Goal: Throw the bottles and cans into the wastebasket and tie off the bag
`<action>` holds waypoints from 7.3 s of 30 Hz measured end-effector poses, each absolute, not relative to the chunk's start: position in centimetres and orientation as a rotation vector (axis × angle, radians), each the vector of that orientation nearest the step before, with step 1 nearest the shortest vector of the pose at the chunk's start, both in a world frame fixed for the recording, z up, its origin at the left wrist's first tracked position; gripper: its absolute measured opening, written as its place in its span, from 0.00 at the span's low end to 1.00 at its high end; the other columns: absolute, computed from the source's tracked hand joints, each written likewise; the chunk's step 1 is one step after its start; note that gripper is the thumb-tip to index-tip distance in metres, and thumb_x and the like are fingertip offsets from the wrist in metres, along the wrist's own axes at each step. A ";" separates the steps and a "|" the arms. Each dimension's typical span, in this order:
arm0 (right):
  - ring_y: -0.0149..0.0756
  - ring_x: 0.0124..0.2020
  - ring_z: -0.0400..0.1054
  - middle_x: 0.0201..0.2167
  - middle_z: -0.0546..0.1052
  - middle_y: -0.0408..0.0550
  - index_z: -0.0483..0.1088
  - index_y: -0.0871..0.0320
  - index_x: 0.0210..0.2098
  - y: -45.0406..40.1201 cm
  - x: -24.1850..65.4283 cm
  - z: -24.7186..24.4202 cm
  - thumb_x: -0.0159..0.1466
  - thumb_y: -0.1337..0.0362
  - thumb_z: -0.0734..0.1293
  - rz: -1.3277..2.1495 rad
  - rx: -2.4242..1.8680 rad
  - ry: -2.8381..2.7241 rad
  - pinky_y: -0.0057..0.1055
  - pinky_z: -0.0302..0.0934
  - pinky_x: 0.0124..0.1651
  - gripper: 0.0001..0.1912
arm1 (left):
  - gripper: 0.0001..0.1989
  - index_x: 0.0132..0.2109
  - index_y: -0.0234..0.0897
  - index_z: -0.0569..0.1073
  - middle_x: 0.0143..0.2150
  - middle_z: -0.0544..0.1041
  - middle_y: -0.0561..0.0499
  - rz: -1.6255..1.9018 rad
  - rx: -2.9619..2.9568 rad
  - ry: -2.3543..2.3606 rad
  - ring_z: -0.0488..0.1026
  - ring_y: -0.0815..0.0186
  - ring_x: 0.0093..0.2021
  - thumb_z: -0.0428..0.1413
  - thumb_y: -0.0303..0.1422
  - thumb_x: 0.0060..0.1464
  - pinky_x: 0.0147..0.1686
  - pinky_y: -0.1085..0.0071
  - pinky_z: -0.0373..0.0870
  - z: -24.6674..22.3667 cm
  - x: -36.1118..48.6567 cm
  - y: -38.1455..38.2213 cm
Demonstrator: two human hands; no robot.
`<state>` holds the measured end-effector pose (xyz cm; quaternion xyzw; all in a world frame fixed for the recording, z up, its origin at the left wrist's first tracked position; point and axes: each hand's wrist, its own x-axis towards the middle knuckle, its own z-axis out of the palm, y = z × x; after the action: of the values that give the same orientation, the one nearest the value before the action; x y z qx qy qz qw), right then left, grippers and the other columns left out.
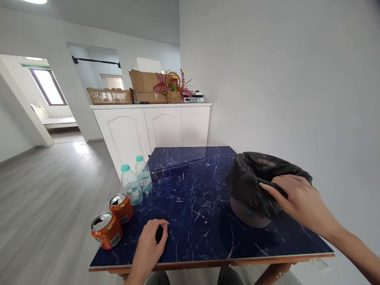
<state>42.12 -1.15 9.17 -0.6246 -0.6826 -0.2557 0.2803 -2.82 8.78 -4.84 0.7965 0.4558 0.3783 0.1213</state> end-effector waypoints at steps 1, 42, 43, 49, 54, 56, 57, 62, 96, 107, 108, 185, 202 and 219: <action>0.44 0.33 0.72 0.26 0.75 0.45 0.65 0.51 0.30 -0.8 41.3 9.3 0.76 0.45 0.58 -0.682 -1.654 -1.844 0.43 0.62 0.47 0.23 | 0.14 0.45 0.43 0.77 0.39 0.80 0.46 1.091 2.318 1.332 0.79 0.54 0.42 0.51 0.44 0.70 0.46 0.58 0.77 -4.8 -2.8 8.7; 0.45 0.29 0.76 0.28 0.80 0.47 0.74 0.52 0.36 2.4 39.6 -8.3 0.69 0.35 0.62 0.546 -1.403 -1.186 0.36 0.67 0.31 0.27 | 0.14 0.47 0.38 0.78 0.43 0.85 0.38 0.554 2.733 1.999 0.79 0.43 0.51 0.60 0.41 0.59 0.57 0.45 0.66 16.6 -2.3 26.2; 0.45 0.29 0.76 0.28 0.80 0.47 0.74 0.52 0.37 2.4 39.6 -8.3 0.69 0.35 0.62 0.547 -1.402 -1.187 0.36 0.67 0.31 0.27 | 0.13 0.47 0.39 0.78 0.43 0.85 0.38 0.549 2.739 1.971 0.80 0.46 0.48 0.59 0.42 0.60 0.53 0.50 0.69 16.4 -2.2 26.0; 0.45 0.30 0.76 0.29 0.80 0.48 0.73 0.52 0.37 2.2 39.5 -8.3 0.70 0.36 0.61 0.567 -1.402 -1.195 0.36 0.66 0.32 0.26 | 0.19 0.58 0.39 0.75 0.57 0.81 0.39 0.801 2.823 1.800 0.81 0.48 0.50 0.52 0.43 0.68 0.48 0.56 0.75 18.4 -0.7 23.2; 0.45 0.30 0.76 0.29 0.80 0.47 0.74 0.52 0.35 2.3 39.4 -8.4 0.70 0.37 0.62 0.569 -1.407 -1.197 0.35 0.67 0.32 0.26 | 0.23 0.59 0.40 0.74 0.57 0.81 0.47 1.631 2.803 1.231 0.80 0.55 0.55 0.53 0.51 0.69 0.59 0.57 0.74 26.0 2.2 16.0; 0.45 0.30 0.76 0.29 0.80 0.47 0.75 0.52 0.36 2.4 39.5 -8.6 0.70 0.38 0.62 0.563 -1.401 -1.197 0.35 0.67 0.33 0.25 | 0.24 0.58 0.40 0.75 0.55 0.82 0.49 1.716 2.794 1.093 0.81 0.56 0.52 0.55 0.53 0.68 0.57 0.56 0.76 28.6 3.5 12.1; 0.45 0.30 0.76 0.29 0.80 0.47 0.75 0.52 0.36 2.4 39.5 -8.8 0.70 0.38 0.62 0.564 -1.398 -1.198 0.35 0.67 0.33 0.25 | 0.24 0.58 0.40 0.76 0.53 0.83 0.49 1.684 2.824 1.051 0.82 0.56 0.51 0.55 0.53 0.68 0.56 0.55 0.77 29.3 4.2 10.3; 0.42 0.31 0.75 0.29 0.80 0.47 0.74 0.52 0.37 2.4 39.5 -9.1 0.71 0.38 0.61 0.609 -1.425 -1.186 0.32 0.65 0.33 0.25 | 0.19 0.59 0.44 0.75 0.56 0.82 0.50 1.138 3.098 0.862 0.82 0.57 0.50 0.52 0.47 0.72 0.50 0.60 0.80 27.8 6.7 5.8; 0.41 0.32 0.74 0.29 0.79 0.46 0.74 0.51 0.38 2.3 39.6 -9.5 0.70 0.38 0.61 0.610 -1.475 -1.184 0.31 0.63 0.35 0.25 | 0.30 0.58 0.37 0.76 0.60 0.78 0.37 0.591 2.787 1.838 0.73 0.42 0.62 0.49 0.54 0.62 0.62 0.48 0.67 21.2 -6.4 21.2; 0.40 0.32 0.74 0.29 0.78 0.45 0.72 0.51 0.37 2.2 39.4 -9.5 0.70 0.37 0.60 0.589 -1.479 -1.206 0.32 0.64 0.38 0.25 | 0.24 0.55 0.41 0.74 0.41 0.85 0.44 0.623 2.511 1.990 0.83 0.49 0.44 0.48 0.51 0.64 0.44 0.60 0.76 15.2 -10.6 22.3; 0.40 0.32 0.74 0.29 0.78 0.45 0.72 0.51 0.37 2.2 39.4 -9.4 0.70 0.37 0.60 0.585 -1.480 -1.206 0.32 0.64 0.38 0.25 | 0.24 0.57 0.40 0.72 0.43 0.85 0.44 0.671 2.511 1.995 0.83 0.49 0.45 0.47 0.51 0.65 0.44 0.59 0.76 15.9 -10.1 21.9; 0.44 0.32 0.75 0.30 0.80 0.48 0.73 0.51 0.38 2.2 39.9 -9.8 0.70 0.37 0.61 0.636 -1.471 -1.189 0.34 0.66 0.36 0.25 | 0.41 0.76 0.46 0.51 0.69 0.70 0.39 0.852 2.720 1.029 0.68 0.47 0.69 0.58 0.50 0.65 0.63 0.51 0.69 22.0 5.9 10.1; 0.44 0.33 0.75 0.30 0.80 0.48 0.74 0.51 0.37 2.5 40.3 -10.4 0.69 0.37 0.61 0.627 -1.482 -1.205 0.33 0.65 0.34 0.25 | 0.37 0.64 0.42 0.74 0.63 0.77 0.39 0.374 2.551 1.704 0.76 0.42 0.60 0.56 0.61 0.57 0.56 0.53 0.75 11.6 -14.7 12.1; 0.44 0.34 0.74 0.30 0.78 0.47 0.71 0.50 0.39 2.3 40.1 -10.3 0.71 0.37 0.59 0.658 -1.487 -1.210 0.35 0.64 0.37 0.25 | 0.28 0.69 0.41 0.61 0.61 0.71 0.41 1.348 2.357 1.334 0.73 0.53 0.56 0.45 0.51 0.71 0.53 0.58 0.74 21.5 -1.4 8.6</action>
<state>40.06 2.34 -10.33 -0.6228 -0.5065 0.2756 0.5288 -1.41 8.64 21.49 0.7777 0.4403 0.4450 0.0580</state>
